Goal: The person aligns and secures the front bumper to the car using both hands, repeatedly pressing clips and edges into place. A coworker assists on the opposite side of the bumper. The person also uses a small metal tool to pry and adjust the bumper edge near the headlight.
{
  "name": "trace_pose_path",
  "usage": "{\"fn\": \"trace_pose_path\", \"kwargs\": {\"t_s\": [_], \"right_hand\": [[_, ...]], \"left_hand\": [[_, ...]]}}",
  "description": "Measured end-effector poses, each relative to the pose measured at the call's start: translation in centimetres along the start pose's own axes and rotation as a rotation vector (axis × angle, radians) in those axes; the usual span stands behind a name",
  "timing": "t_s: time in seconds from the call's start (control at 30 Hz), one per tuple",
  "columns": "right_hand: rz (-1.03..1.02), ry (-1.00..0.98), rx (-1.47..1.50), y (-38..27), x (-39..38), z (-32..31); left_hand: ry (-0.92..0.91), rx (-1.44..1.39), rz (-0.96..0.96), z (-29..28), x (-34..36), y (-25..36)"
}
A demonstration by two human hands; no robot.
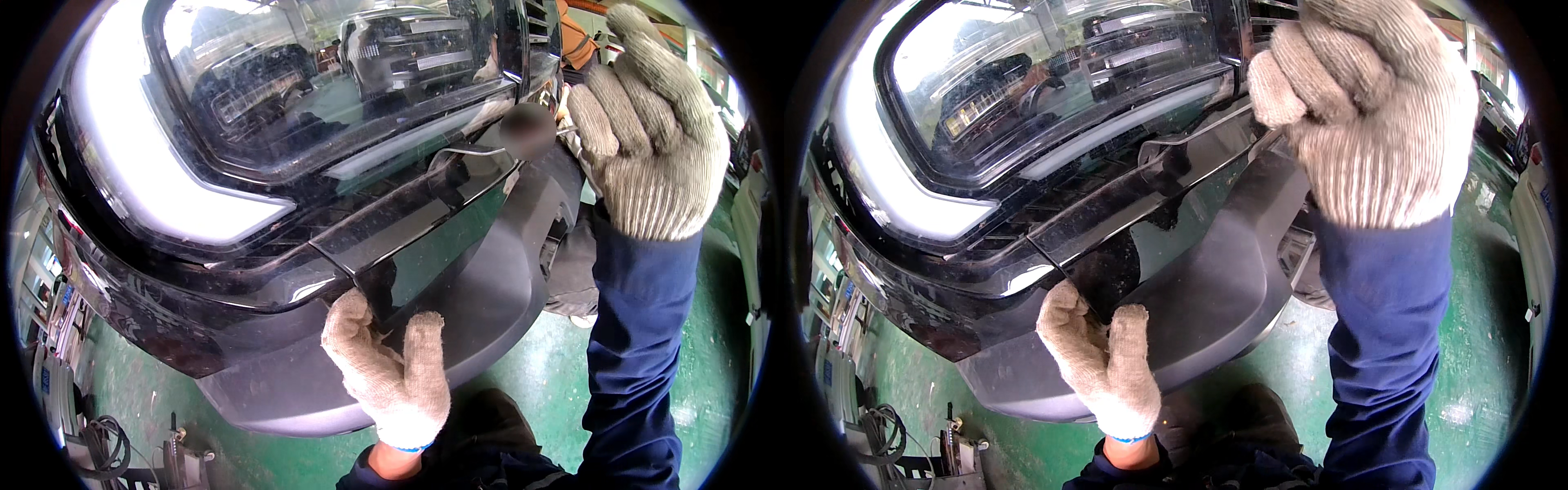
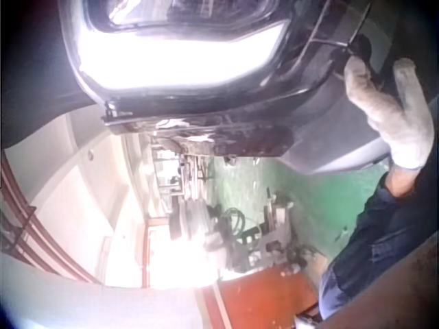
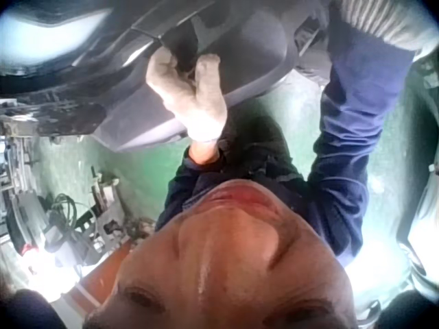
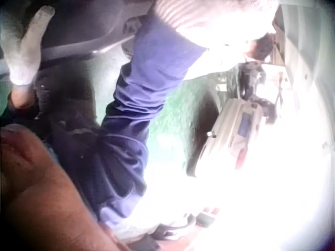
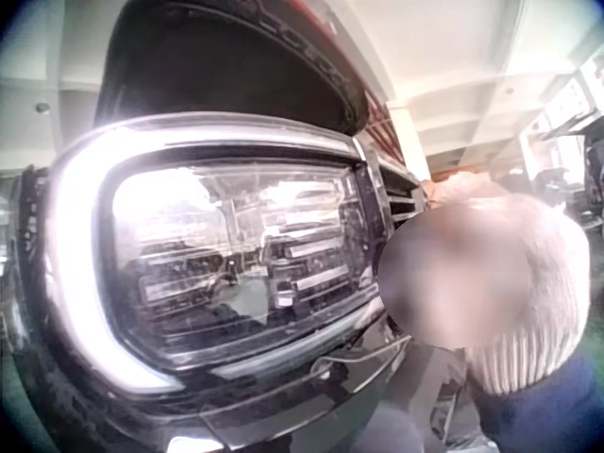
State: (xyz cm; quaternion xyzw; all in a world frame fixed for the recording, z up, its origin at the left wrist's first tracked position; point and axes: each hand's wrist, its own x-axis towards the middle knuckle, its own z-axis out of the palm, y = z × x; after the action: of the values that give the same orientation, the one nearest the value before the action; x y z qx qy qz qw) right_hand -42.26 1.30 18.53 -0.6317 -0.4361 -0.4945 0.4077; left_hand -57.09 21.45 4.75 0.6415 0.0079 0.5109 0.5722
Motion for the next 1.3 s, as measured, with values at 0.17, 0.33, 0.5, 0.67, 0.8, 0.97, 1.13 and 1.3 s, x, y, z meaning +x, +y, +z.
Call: {"fn": "trace_pose_path", "kwargs": {"t_s": [0.17,0.33,0.5,0.67,0.8,0.97,1.13,1.3], "right_hand": [[0.321,0.227,0.994,-4.1,-2.1,1.2],[-0.057,-0.079,0.979,-3.8,-2.6,2.9],[-0.031,-0.046,0.881,-5.2,-4.9,3.3],[0.041,-0.002,0.732,-4.2,-4.5,3.7],[0.117,0.036,0.599,-2.7,-2.8,3.5],[0.160,0.036,0.510,-2.1,-0.5,3.0],[0.117,-0.035,0.626,-3.4,-1.5,3.7],[0.018,-0.073,0.861,-5.3,-3.8,3.9]], "left_hand": [[0.012,-0.013,-0.005,0.2,-0.1,-0.1],[0.044,-0.029,-0.002,0.4,-0.1,0.1],[-0.010,0.026,0.033,0.1,0.1,0.3],[-0.015,0.058,-0.006,-0.2,-0.2,0.3],[0.029,0.002,0.021,-0.3,-0.1,-0.5],[0.015,0.067,0.070,-0.3,-0.1,-0.5],[0.050,0.073,0.065,-0.6,-0.1,-0.4],[0.048,0.041,0.014,-0.2,-0.5,-0.4]]}}
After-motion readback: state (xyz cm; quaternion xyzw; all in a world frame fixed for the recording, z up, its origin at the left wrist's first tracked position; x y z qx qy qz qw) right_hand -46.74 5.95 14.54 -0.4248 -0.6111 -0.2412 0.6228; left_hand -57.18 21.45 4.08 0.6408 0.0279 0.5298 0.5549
